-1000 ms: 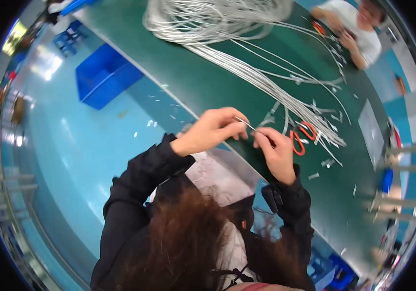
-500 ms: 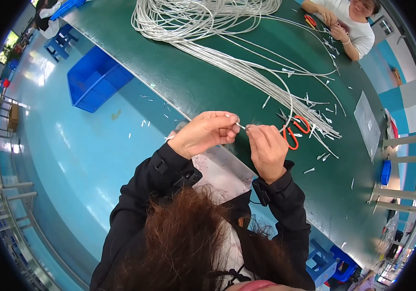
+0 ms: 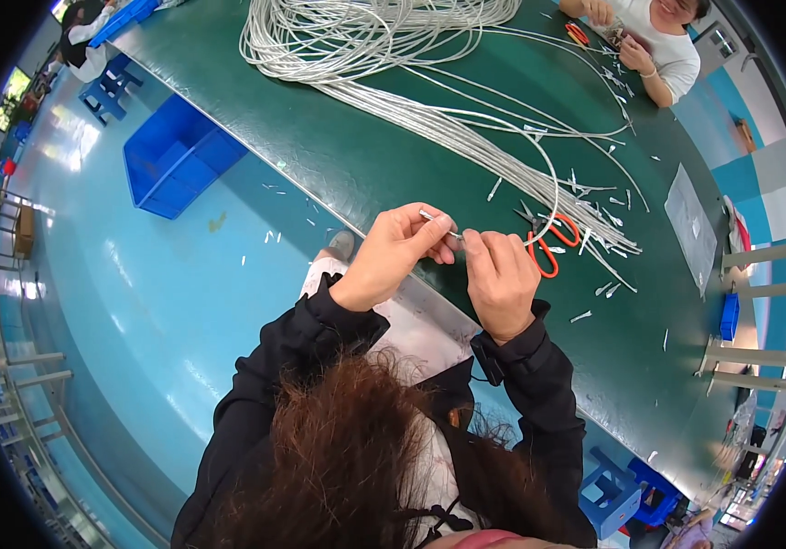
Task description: The person strips the outer casing from a cable by hand, uses shears to trim the internal fibers, and separates the colored wires before setting it aside and repeating the process.
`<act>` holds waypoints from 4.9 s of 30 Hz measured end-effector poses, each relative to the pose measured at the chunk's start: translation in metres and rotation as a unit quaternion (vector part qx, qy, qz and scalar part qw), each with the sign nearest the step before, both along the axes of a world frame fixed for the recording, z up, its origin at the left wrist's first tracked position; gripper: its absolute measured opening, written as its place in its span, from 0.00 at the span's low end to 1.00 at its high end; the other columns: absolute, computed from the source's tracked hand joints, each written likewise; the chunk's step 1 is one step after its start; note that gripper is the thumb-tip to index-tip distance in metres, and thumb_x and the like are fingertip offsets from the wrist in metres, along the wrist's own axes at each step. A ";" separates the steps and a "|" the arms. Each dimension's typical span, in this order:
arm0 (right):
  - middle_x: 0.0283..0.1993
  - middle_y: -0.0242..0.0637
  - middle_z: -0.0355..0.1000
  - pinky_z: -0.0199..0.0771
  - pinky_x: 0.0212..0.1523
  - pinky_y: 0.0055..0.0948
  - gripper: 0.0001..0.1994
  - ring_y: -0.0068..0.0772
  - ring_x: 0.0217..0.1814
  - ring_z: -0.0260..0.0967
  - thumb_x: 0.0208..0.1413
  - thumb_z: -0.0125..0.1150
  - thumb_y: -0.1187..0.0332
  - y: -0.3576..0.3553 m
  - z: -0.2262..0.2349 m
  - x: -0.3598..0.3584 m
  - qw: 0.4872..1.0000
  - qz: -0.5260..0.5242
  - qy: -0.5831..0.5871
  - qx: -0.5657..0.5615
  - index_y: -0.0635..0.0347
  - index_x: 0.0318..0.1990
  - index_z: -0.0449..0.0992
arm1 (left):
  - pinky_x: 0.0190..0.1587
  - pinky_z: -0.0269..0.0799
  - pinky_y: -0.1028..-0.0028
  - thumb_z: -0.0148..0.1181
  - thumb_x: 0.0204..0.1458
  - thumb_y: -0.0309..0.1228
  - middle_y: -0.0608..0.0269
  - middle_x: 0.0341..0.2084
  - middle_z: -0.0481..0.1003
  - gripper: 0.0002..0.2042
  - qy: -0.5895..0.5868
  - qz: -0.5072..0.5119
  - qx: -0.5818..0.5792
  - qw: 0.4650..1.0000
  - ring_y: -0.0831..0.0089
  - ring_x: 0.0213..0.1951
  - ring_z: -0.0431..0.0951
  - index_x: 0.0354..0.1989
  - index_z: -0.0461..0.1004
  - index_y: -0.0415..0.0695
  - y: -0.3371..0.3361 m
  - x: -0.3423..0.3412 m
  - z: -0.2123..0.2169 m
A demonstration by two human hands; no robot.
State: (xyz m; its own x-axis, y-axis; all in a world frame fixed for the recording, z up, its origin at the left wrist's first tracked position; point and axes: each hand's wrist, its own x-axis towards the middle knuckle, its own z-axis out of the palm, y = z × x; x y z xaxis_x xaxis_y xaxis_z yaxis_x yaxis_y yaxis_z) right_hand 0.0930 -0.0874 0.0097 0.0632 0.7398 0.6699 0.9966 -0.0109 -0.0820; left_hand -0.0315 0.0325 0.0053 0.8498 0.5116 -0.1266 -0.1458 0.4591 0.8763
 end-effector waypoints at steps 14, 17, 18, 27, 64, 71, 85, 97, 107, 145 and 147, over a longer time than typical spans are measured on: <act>0.33 0.37 0.66 0.67 0.25 0.29 0.16 0.34 0.29 0.64 0.39 0.60 0.80 -0.003 0.005 -0.003 0.998 0.016 -0.053 0.017 0.65 0.41 0.75 | 0.37 0.71 0.78 0.52 0.59 0.25 0.61 0.31 0.77 0.08 0.029 -0.044 0.014 0.998 0.78 0.31 0.74 0.42 0.73 0.35 0.003 -0.004 0.001; 0.33 0.37 0.68 0.64 0.24 0.30 0.17 0.35 0.28 0.63 0.38 0.64 0.81 -0.003 0.004 -0.003 0.999 0.014 -0.035 0.014 0.64 0.41 0.75 | 0.37 0.71 0.79 0.53 0.58 0.24 0.61 0.30 0.77 0.07 -0.008 -0.030 -0.051 0.998 0.78 0.30 0.74 0.42 0.73 0.35 -0.001 -0.007 0.005; 0.32 0.37 0.68 0.63 0.24 0.30 0.17 0.35 0.28 0.63 0.39 0.64 0.81 -0.002 0.002 0.000 0.999 0.013 -0.024 0.020 0.64 0.41 0.75 | 0.37 0.71 0.79 0.53 0.58 0.24 0.61 0.29 0.77 0.07 -0.027 -0.023 -0.084 0.996 0.78 0.30 0.74 0.41 0.73 0.35 -0.002 -0.007 0.005; 0.31 0.37 0.68 0.64 0.25 0.30 0.15 0.36 0.27 0.63 0.40 0.65 0.82 -0.002 0.000 0.000 0.999 0.018 0.014 0.027 0.64 0.40 0.76 | 0.37 0.72 0.79 0.53 0.57 0.22 0.59 0.31 0.78 0.06 -0.029 -0.014 0.008 0.999 0.78 0.30 0.75 0.41 0.73 0.35 0.002 -0.007 0.005; 0.28 0.42 0.72 0.69 0.28 0.31 0.04 0.40 0.28 0.70 0.47 0.61 0.81 -0.001 0.008 -0.006 0.970 0.068 0.231 -0.018 0.69 0.32 0.75 | 0.32 0.67 0.81 0.56 0.50 0.20 0.63 0.25 0.75 0.03 0.007 -0.019 0.014 1.000 0.80 0.26 0.71 0.32 0.73 0.38 0.007 -0.005 -0.002; 0.31 0.41 0.73 0.70 0.29 0.29 0.05 0.37 0.28 0.70 0.49 0.61 0.81 -0.001 0.001 -0.005 0.977 0.047 0.209 0.013 0.69 0.34 0.74 | 0.33 0.65 0.82 0.56 0.51 0.21 0.67 0.26 0.72 0.04 -0.023 -0.028 -0.034 0.999 0.81 0.28 0.70 0.35 0.73 0.37 0.001 0.004 -0.002; 0.40 0.41 0.72 0.69 0.31 0.19 0.10 0.20 0.29 0.66 0.61 0.50 0.76 -0.008 0.025 0.006 0.727 0.112 0.678 0.002 0.67 0.49 0.67 | 0.45 0.68 0.80 0.57 0.56 0.23 0.67 0.34 0.74 0.07 -0.075 0.070 0.010 0.995 0.80 0.39 0.74 0.41 0.73 0.35 -0.020 0.010 -0.011; 0.35 0.30 0.71 0.67 0.36 0.16 0.03 0.15 0.35 0.67 0.55 0.60 0.76 -0.006 0.037 0.029 0.759 0.089 0.640 -0.081 0.66 0.35 0.74 | 0.42 0.71 0.79 0.55 0.56 0.21 0.65 0.33 0.74 0.05 -0.066 0.049 0.153 0.985 0.80 0.38 0.74 0.40 0.72 0.35 -0.023 0.019 -0.008; 0.34 0.26 0.71 0.65 0.37 0.15 0.01 0.13 0.35 0.66 0.54 0.58 0.78 -0.010 0.030 0.022 0.747 0.058 0.661 -0.038 0.66 0.34 0.73 | 0.40 0.71 0.79 0.55 0.56 0.19 0.64 0.33 0.72 0.04 -0.070 0.079 0.178 0.978 0.80 0.36 0.74 0.38 0.71 0.34 -0.032 0.028 -0.012; 0.29 0.26 0.68 0.60 0.28 0.14 0.13 0.12 0.28 0.62 0.49 0.63 0.78 -0.036 0.018 0.059 0.867 0.001 0.483 -0.125 0.64 0.43 0.71 | 0.39 0.64 0.82 0.50 0.61 0.26 0.69 0.29 0.69 0.05 -0.102 0.102 0.096 0.985 0.83 0.33 0.68 0.42 0.68 0.39 -0.008 0.027 -0.027; 0.28 0.25 0.68 0.58 0.28 0.13 0.13 0.11 0.28 0.61 0.49 0.64 0.77 -0.033 0.014 0.052 0.841 0.041 0.515 -0.158 0.64 0.42 0.71 | 0.39 0.65 0.82 0.50 0.61 0.26 0.69 0.29 0.69 0.05 -0.100 0.098 0.098 0.985 0.83 0.33 0.68 0.42 0.68 0.39 -0.010 0.028 -0.025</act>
State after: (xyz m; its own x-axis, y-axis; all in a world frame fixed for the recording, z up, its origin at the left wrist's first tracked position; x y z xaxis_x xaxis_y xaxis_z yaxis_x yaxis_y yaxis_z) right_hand 0.1447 -0.1204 0.0236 0.4298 0.9009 0.0597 0.3971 -0.1293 -0.9086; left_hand -0.0035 0.0224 -0.0193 0.7301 0.6662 0.1517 -0.3938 0.2289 0.8902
